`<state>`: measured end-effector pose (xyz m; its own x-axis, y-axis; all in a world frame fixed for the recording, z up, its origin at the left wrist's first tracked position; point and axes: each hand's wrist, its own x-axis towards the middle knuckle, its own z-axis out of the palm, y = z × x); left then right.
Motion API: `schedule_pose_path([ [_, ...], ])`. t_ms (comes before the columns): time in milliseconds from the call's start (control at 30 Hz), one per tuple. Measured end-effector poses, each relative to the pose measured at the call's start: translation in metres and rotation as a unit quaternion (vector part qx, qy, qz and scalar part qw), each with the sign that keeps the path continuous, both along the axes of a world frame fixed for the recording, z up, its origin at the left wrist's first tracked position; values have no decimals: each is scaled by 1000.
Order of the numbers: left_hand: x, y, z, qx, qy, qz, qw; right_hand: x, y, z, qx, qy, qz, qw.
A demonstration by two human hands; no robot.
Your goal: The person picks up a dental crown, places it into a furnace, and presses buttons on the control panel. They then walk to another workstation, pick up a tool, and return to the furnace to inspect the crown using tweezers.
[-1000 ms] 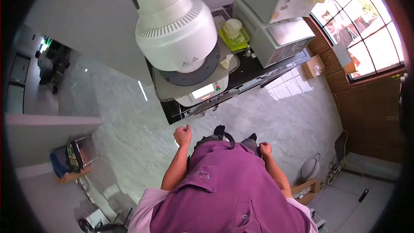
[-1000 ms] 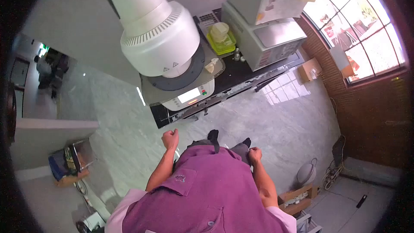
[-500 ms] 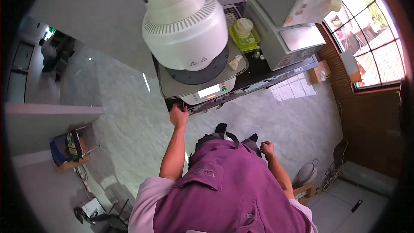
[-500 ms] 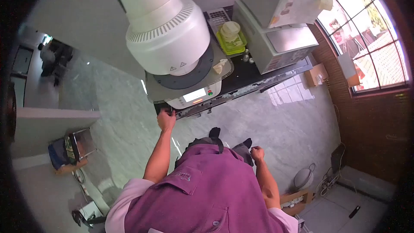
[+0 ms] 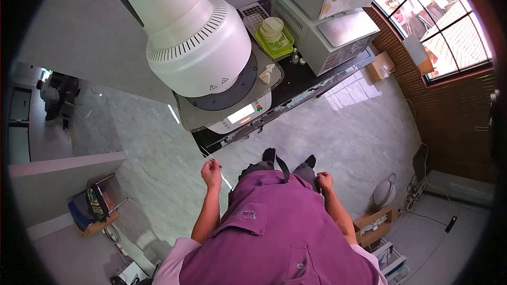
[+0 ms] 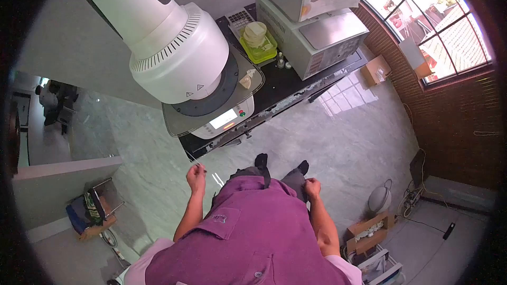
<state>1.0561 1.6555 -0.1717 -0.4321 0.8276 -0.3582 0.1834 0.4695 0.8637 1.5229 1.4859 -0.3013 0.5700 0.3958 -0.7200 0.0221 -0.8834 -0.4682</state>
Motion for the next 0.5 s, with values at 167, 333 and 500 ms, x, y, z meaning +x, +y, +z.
schedule_pose_path([
  [167, 7, -43, -1, -39, 29, -196, 979, -15, 23, 19, 56, 23, 56, 997],
  [333, 57, 2, 42, -11, 66, -327, 943, -41, 77, 64, 122, 88, 118, 982],
  [500, 125, 48, 62, 47, -54, -398, 915, -83, 142, 153, 177, 178, 214, 944],
])
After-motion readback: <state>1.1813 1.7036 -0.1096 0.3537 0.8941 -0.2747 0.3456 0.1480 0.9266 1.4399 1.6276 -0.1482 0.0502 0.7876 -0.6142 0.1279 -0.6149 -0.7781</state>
